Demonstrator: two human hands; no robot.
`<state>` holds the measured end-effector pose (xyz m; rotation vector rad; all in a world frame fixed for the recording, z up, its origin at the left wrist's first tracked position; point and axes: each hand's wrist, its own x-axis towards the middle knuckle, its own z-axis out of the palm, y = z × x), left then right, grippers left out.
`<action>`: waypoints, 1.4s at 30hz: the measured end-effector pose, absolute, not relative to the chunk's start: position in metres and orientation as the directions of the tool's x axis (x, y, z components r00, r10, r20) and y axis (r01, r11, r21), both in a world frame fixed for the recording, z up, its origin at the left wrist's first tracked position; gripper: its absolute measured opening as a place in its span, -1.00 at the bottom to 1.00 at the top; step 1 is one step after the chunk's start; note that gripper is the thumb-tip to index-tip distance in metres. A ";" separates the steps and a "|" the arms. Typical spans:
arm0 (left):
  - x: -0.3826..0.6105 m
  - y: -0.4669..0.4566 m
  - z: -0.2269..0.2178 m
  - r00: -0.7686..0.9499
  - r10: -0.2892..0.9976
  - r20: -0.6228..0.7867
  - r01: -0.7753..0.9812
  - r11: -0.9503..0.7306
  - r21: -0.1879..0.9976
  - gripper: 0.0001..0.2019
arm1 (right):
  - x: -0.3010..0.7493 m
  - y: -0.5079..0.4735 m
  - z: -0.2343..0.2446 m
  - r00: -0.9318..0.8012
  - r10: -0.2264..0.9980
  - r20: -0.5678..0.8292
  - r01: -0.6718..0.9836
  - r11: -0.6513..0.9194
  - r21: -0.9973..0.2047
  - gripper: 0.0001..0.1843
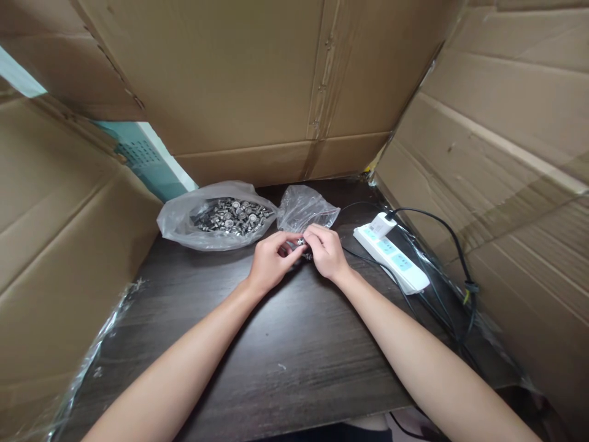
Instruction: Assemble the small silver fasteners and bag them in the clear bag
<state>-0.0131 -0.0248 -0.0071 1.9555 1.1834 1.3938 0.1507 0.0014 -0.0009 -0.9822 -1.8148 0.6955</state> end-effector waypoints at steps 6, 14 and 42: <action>-0.013 -0.024 -0.007 0.109 0.853 0.511 0.372 -0.511 0.775 -0.83 | 0.151 0.002 -0.001 -0.267 0.843 0.466 0.306 0.533 -0.789 -0.76; -0.013 -0.025 -0.008 0.108 0.840 0.531 0.381 -0.529 0.759 -0.83 | 0.151 0.000 0.001 -0.247 0.854 0.457 0.317 0.517 -0.795 -0.65; -0.014 -0.024 -0.008 0.109 0.839 0.534 0.384 -0.531 0.756 -0.85 | 0.150 0.001 -0.002 -0.263 0.869 0.420 0.349 0.492 -0.798 -0.58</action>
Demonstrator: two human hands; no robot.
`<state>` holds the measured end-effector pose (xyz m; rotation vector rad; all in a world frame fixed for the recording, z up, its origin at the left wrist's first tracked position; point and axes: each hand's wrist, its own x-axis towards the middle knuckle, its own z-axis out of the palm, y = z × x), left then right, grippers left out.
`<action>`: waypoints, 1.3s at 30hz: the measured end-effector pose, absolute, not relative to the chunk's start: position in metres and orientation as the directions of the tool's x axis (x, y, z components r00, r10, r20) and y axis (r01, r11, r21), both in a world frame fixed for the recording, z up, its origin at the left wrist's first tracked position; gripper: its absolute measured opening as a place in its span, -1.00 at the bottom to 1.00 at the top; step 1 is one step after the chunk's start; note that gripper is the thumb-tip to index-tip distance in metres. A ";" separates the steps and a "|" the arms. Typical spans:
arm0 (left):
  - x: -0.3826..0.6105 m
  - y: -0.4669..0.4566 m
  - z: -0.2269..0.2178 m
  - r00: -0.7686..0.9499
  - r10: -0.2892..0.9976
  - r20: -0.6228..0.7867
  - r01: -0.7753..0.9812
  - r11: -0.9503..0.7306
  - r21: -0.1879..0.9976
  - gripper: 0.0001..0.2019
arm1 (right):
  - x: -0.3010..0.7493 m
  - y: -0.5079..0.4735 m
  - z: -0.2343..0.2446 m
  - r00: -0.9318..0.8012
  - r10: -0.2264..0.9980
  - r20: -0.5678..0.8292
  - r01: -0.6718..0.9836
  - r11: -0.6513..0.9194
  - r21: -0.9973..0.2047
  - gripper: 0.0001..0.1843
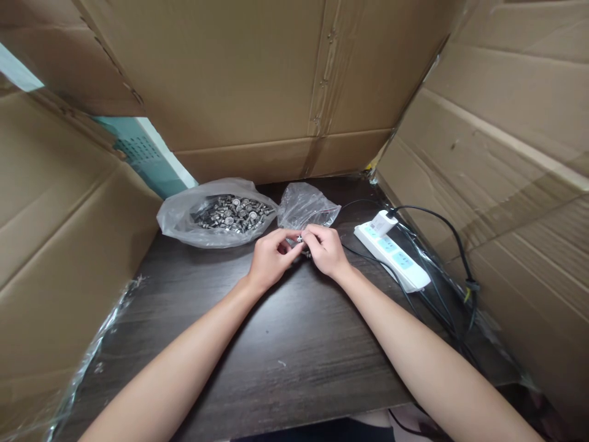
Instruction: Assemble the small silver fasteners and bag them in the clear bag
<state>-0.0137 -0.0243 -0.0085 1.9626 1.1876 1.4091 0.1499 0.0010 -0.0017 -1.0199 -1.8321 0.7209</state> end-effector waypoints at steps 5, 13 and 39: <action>-0.013 -0.024 -0.007 0.107 0.840 0.532 0.370 -0.531 0.763 -0.84 | 0.150 0.000 0.000 -0.220 0.854 0.471 0.330 0.519 -0.788 -0.73; -0.014 -0.025 -0.007 0.114 0.850 0.515 0.374 -0.516 0.771 -0.85 | 0.149 0.002 -0.002 -0.273 0.865 0.420 0.320 0.493 -0.809 -0.64; -0.013 -0.024 -0.007 0.106 0.852 0.513 0.357 -0.514 0.780 -0.85 | 0.150 0.001 -0.001 -0.249 0.857 0.450 0.309 0.511 -0.802 -0.77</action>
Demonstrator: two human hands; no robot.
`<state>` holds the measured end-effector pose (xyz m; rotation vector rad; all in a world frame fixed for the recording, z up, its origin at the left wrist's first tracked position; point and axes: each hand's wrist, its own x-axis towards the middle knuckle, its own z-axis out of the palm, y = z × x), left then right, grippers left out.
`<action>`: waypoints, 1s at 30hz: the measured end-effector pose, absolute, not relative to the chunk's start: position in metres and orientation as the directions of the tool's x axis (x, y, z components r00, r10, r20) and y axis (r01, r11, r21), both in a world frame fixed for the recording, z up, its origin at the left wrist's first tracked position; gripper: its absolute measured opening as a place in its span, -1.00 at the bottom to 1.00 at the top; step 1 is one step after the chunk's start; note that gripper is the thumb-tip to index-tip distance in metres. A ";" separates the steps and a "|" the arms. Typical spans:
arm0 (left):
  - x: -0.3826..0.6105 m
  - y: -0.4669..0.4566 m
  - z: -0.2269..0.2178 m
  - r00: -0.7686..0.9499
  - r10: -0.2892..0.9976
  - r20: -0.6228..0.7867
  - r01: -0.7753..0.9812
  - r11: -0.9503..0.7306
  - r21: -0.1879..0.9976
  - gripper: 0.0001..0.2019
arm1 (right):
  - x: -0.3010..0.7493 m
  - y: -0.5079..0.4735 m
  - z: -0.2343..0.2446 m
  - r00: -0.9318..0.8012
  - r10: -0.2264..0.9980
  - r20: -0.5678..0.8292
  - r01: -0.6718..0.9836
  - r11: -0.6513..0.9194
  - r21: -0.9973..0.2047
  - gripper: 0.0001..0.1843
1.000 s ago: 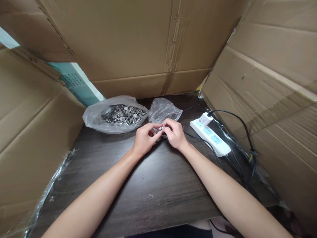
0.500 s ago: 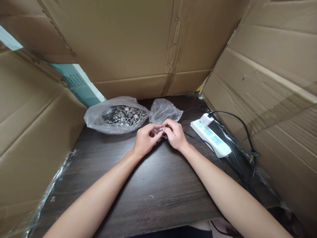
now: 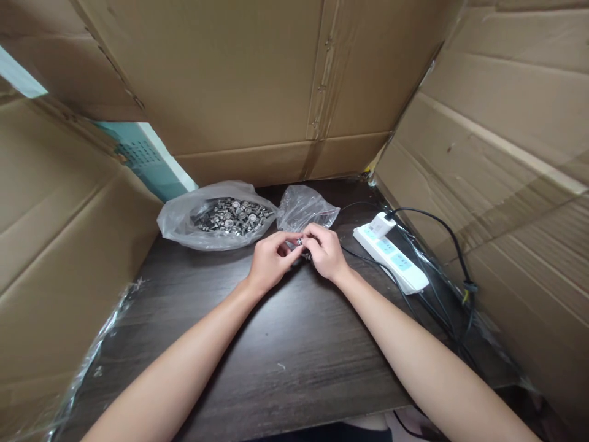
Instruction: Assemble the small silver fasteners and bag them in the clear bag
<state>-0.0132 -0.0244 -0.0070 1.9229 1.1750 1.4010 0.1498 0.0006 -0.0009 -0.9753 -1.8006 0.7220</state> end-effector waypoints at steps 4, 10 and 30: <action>-0.014 -0.024 -0.007 0.105 0.855 0.507 0.362 -0.508 0.782 -0.85 | 0.150 0.002 -0.002 -0.275 0.859 0.431 0.315 0.504 -0.804 -0.70; -0.013 -0.024 -0.007 0.095 0.864 0.495 0.359 -0.494 0.792 -0.84 | 0.149 0.001 -0.002 -0.275 0.873 0.403 0.362 0.482 -0.798 -0.57; -0.013 -0.023 -0.008 0.073 0.881 0.467 0.348 -0.461 0.816 -0.81 | 0.149 0.000 -0.002 -0.274 0.850 0.451 0.330 0.523 -0.786 -0.74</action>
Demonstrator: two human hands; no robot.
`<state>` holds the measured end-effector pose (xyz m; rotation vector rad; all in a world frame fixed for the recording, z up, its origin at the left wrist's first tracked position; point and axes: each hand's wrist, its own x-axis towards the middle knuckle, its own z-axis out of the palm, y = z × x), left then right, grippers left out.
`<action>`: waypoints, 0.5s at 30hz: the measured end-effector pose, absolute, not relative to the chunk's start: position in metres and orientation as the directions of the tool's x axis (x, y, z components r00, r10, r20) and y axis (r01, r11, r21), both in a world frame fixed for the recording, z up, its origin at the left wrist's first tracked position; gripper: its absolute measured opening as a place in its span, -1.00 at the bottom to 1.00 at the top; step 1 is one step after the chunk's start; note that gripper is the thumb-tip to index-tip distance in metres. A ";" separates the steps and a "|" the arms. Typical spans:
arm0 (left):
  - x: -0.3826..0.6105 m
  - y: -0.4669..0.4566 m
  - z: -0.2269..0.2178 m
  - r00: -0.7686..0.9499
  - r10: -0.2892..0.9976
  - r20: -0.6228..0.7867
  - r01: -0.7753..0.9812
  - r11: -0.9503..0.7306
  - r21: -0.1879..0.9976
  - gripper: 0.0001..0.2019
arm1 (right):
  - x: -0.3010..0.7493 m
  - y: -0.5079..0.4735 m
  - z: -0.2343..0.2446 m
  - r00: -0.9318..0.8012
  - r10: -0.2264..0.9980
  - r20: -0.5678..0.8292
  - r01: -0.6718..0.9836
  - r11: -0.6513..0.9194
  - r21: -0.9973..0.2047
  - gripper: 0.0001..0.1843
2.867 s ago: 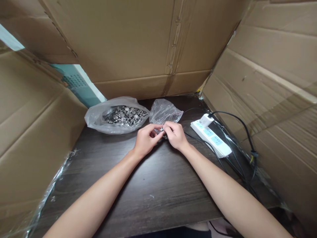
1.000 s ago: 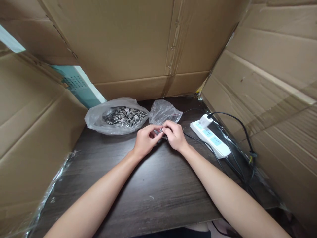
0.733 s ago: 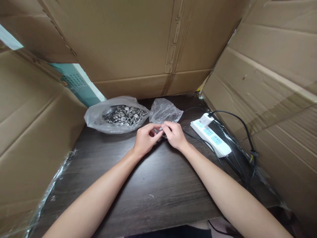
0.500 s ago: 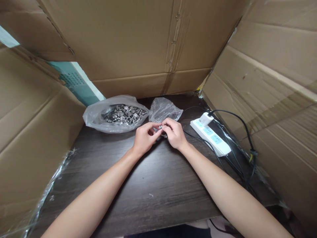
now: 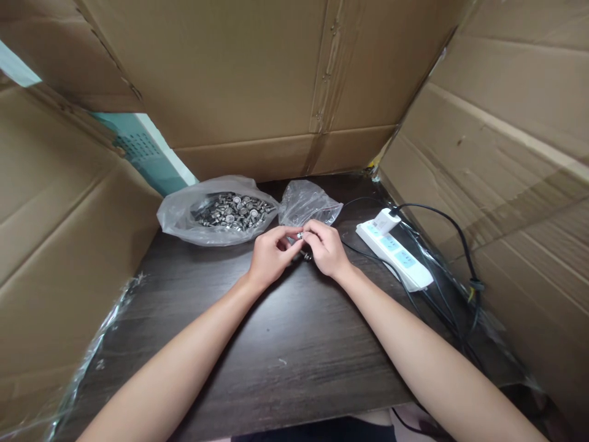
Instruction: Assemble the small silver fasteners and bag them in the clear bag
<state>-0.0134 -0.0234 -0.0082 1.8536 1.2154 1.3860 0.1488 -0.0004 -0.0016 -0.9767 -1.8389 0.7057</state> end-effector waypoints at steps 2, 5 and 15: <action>-0.014 -0.023 -0.008 0.078 0.880 0.469 0.349 -0.465 0.814 -0.82 | 0.149 0.000 -0.002 -0.282 0.850 0.446 0.330 0.522 -0.787 -0.78; -0.014 -0.024 -0.008 0.090 0.878 0.470 0.358 -0.469 0.808 -0.83 | 0.150 0.001 -0.002 -0.297 0.857 0.421 0.339 0.506 -0.793 -0.73; -0.013 -0.024 -0.007 0.060 0.895 0.442 0.320 -0.437 0.841 -0.81 | 0.148 -0.002 0.000 -0.258 0.868 0.425 0.341 0.494 -0.800 -0.69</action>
